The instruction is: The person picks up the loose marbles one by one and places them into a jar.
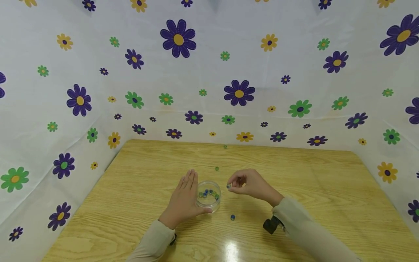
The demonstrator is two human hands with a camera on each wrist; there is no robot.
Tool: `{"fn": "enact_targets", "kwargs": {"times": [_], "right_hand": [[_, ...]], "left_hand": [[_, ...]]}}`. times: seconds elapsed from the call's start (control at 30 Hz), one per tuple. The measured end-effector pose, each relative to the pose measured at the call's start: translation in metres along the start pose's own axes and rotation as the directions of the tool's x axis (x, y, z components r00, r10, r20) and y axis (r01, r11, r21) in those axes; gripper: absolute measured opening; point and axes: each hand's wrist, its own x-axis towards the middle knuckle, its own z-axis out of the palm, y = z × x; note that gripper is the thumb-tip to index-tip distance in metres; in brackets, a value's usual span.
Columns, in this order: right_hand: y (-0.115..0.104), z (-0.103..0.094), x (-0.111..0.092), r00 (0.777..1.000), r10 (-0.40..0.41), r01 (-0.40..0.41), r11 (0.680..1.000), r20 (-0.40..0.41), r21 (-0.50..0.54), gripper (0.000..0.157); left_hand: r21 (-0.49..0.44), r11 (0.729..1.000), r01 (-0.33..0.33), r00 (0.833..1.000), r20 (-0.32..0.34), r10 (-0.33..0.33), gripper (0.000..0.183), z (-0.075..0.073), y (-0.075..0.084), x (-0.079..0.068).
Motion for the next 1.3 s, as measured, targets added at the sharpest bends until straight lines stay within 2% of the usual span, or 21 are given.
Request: {"fn": "enact_targets", "kwargs": {"times": [0.5,1.0,1.3], "right_hand": [[-0.004,0.02,0.021,0.999,-0.015,0.015,1.0,0.035,-0.002,0.009],[-0.003,0.033,0.026,0.995,-0.026,0.023,0.999,0.091,0.028,0.009],[-0.004,0.034,0.026,0.994,-0.038,0.035,0.999,0.105,0.026,0.01]], "left_hand": [[0.0,1.0,0.001,1.0,0.0,-0.001,0.124,-0.001,0.0,0.0],[0.003,1.0,-0.017,1.0,-0.019,0.017,0.123,-0.002,0.0,-0.001],[0.01,1.0,-0.019,1.0,-0.025,0.019,0.124,-0.001,-0.001,0.0]]}}
